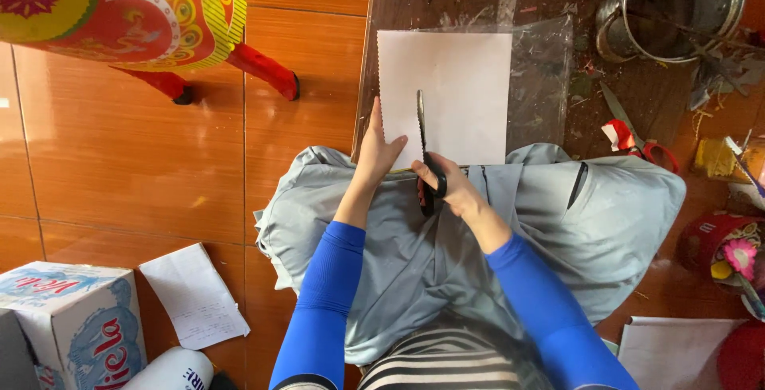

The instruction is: Cutting shapes and strips out of paper using scissors.

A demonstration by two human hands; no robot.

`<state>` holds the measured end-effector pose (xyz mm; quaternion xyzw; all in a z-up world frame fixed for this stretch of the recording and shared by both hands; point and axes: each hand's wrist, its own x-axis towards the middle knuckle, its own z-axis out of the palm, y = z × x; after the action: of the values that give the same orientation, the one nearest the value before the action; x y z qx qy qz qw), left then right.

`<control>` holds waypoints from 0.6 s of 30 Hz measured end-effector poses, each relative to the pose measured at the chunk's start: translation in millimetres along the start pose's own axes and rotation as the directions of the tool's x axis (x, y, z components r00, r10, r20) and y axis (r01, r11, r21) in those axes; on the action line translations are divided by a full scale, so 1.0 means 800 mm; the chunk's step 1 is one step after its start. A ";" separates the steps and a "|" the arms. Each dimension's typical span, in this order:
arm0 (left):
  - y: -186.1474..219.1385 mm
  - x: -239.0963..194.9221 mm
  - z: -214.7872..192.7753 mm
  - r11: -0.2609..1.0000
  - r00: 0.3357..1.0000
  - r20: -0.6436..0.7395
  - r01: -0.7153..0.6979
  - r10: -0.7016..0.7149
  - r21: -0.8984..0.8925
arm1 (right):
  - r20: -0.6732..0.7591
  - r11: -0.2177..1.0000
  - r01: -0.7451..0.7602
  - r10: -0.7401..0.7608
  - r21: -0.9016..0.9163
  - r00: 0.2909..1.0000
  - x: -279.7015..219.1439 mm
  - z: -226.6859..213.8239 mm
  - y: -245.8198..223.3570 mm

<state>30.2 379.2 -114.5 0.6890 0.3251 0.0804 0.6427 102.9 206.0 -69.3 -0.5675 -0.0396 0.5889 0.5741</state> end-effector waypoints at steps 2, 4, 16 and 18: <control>-0.021 0.003 0.004 0.994 0.994 -0.016 -0.106 0.105 -0.033 | -0.077 0.994 0.062 -0.069 -0.090 0.995 0.007 0.004 0.017; 0.006 -0.001 0.001 0.998 0.999 -0.012 -0.052 0.053 0.027 | -0.109 0.990 0.080 -0.093 -0.118 0.990 0.006 0.013 0.016; 0.002 -0.004 -0.002 0.993 0.993 0.037 -0.109 0.111 -0.044 | 0.048 1.000 -0.002 0.002 -0.005 0.999 0.033 -0.009 -0.035; 0.006 -0.004 -0.001 0.987 0.991 0.055 -0.119 0.126 -0.111 | 0.001 0.995 -0.070 0.070 0.073 0.998 0.051 -0.017 -0.023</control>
<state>28.7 378.4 -108.5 0.6742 0.2573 0.1157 0.6825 136.6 233.9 -86.5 -0.5478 0.0024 0.6091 0.5735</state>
